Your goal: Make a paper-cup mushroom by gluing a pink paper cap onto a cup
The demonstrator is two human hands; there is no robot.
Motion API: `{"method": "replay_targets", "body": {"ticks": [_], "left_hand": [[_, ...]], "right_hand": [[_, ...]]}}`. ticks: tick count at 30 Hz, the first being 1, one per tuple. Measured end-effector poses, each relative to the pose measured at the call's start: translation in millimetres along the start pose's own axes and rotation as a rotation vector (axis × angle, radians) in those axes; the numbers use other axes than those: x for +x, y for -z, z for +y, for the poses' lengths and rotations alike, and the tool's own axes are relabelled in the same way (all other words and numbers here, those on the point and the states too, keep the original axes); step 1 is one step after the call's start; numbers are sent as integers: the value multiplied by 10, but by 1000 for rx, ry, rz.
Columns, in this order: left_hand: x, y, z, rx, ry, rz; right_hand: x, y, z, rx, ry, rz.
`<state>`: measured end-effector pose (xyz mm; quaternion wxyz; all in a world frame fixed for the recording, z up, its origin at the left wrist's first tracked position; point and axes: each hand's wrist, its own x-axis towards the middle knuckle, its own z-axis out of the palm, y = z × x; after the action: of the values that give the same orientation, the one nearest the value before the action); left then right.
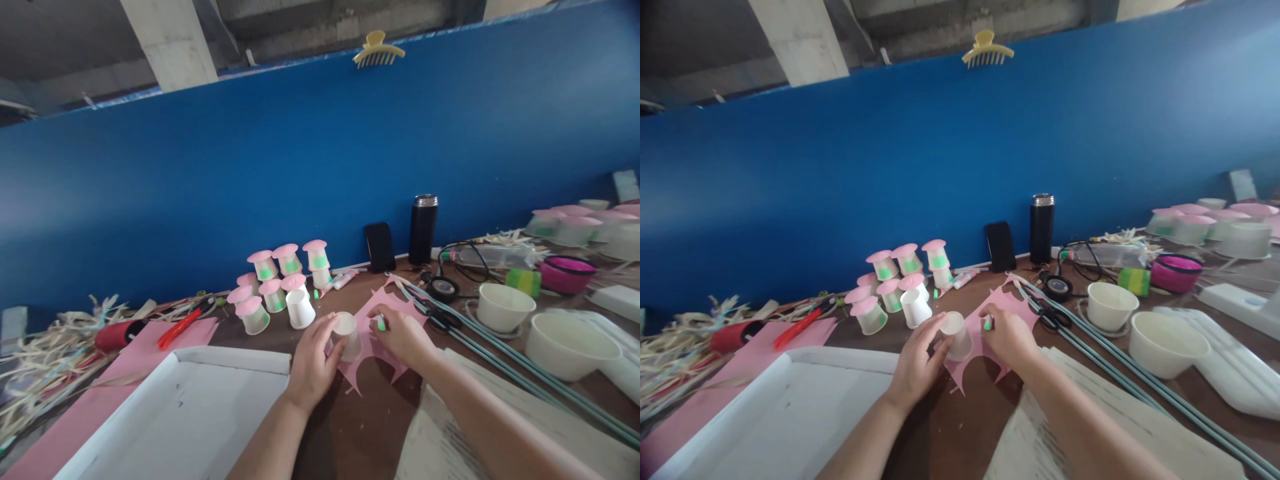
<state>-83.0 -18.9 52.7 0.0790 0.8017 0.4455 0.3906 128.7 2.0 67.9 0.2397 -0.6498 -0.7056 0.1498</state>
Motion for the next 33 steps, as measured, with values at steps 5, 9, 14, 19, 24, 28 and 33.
{"method": "replay_targets", "body": {"ticks": [5, 9, 14, 19, 24, 28, 33], "left_hand": [[2, 5, -10, -1, -10, 5], [-3, 8, -16, 5, -6, 10], [-4, 12, -17, 9, -1, 10], [17, 36, -1, 9, 21, 15], [46, 56, 13, -5, 42, 31], [67, 69, 18, -19, 54, 32], [87, 98, 31, -30, 62, 19]], "right_hand": [[5, -1, 8, 2, 10, 0], [9, -5, 8, 2, 10, 3], [28, -39, 37, 6, 4, 8], [35, -53, 57, 18, -1, 8], [36, -64, 75, 58, 2, 14], [45, -68, 80, 135, 14, 40], [51, -35, 58, 293, 42, 80]]}}
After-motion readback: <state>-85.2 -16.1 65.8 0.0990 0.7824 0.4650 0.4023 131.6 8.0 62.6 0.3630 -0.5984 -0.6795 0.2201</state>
